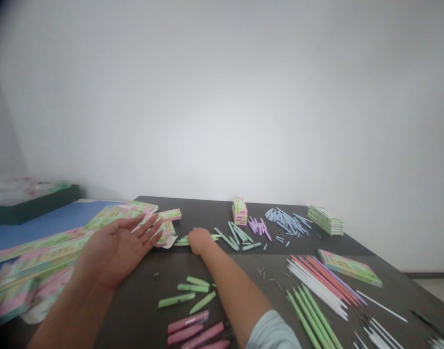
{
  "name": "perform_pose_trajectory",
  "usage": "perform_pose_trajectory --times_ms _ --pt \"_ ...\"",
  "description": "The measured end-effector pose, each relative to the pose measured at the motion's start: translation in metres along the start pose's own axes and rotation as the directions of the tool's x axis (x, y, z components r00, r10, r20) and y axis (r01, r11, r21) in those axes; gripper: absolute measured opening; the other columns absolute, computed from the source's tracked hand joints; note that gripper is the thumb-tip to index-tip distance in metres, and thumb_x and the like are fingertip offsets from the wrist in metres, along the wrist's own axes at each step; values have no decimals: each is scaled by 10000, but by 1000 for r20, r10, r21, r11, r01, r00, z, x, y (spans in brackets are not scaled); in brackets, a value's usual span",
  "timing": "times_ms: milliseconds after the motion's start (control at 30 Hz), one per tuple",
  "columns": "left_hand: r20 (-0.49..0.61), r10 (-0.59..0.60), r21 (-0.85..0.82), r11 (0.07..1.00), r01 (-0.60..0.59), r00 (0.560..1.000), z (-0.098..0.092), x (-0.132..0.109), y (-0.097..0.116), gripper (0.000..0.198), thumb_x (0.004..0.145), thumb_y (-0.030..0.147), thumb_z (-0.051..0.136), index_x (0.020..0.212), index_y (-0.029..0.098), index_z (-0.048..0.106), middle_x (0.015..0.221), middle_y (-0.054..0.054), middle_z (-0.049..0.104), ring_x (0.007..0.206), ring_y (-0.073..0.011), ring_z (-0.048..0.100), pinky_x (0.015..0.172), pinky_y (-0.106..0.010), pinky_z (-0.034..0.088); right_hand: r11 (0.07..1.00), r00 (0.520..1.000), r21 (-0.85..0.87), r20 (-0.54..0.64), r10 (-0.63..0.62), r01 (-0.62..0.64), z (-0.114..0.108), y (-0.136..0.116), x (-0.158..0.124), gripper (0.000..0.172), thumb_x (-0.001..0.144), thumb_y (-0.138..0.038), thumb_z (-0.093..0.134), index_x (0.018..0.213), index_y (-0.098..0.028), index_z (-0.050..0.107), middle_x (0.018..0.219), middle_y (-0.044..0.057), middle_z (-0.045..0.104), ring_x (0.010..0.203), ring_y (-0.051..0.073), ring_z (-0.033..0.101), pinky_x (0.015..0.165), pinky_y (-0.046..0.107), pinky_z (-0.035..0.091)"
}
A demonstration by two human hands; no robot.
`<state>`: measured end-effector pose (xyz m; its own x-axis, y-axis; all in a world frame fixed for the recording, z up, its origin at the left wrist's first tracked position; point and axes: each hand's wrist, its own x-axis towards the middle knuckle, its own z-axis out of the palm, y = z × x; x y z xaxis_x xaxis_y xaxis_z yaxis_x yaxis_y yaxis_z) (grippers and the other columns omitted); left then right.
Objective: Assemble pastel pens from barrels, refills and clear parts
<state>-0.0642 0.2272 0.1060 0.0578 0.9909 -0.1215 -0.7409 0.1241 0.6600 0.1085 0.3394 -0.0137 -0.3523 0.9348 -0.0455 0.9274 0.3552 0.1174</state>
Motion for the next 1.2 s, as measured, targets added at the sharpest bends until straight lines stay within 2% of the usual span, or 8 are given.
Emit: perform_pose_trajectory --times_ms 267,533,667,767,867,933,1033,1200 --pt "24 -4 6 1000 4 1000 0 -2 -2 123 688 77 474 759 134 556 1074 -154 594 921 -246 633 636 -331 563 997 1000 80 -23 21 -19 1 -5 -14 304 880 -307 526 1140 -151 527 1140 83 553 962 203 571 805 407 489" --pt "31 -20 45 999 18 999 1 2 -8 119 703 85 468 781 140 540 1037 -155 609 904 -238 639 644 -339 554 843 973 537 -166 160 -47 -13 10 -46 301 878 -310 529 1133 -150 531 1137 79 555 971 206 568 818 421 480" --pt "49 -34 125 992 28 998 8 2 -18 90 731 102 457 774 150 520 1003 -145 617 882 -231 642 656 -339 539 564 921 824 -260 289 56 -41 17 -82 283 922 -358 408 1087 -164 530 1076 109 603 980 211 585 823 378 466" --pt "175 -103 384 923 29 979 20 -11 -35 85 768 160 485 835 150 536 976 -121 629 819 -203 645 626 -290 519 289 901 943 -263 345 165 -58 16 -127 380 923 -452 320 1133 -168 460 997 112 646 859 196 640 705 333 505" --pt "402 -353 680 733 -17 845 34 -31 -61 199 769 303 581 922 183 538 911 -62 645 731 -172 642 571 -242 492 60 888 968 -247 388 242 -62 12 -176 375 884 -468 412 1079 -155 482 964 104 653 782 176 648 645 310 516" --pt "480 -465 763 640 -91 744 42 -44 -80 288 732 376 617 943 205 522 865 -32 649 638 -165 636 510 -239 478 -269 884 907 -191 426 325 -58 9 -203 318 805 -414 584 968 -145 546 910 76 654 752 154 638 658 289 515" --pt "487 -413 822 513 -245 769 51 -55 -103 237 678 328 640 848 185 556 625 28 597 417 -117 529 367 -198 380 -643 897 658 -120 427 394 -51 5 -231 271 683 -275 743 865 -125 609 842 50 652 760 155 626 693 288 513" --pt "517 -329 834 404 -377 790 55 -53 -108 170 664 256 665 546 134 650 394 42 476 356 -72 409 358 -165 311 -653 873 601 -176 454 461 -49 1 -253 227 718 -273 719 880 -134 643 871 56 646 821 182 611 742 333 501"
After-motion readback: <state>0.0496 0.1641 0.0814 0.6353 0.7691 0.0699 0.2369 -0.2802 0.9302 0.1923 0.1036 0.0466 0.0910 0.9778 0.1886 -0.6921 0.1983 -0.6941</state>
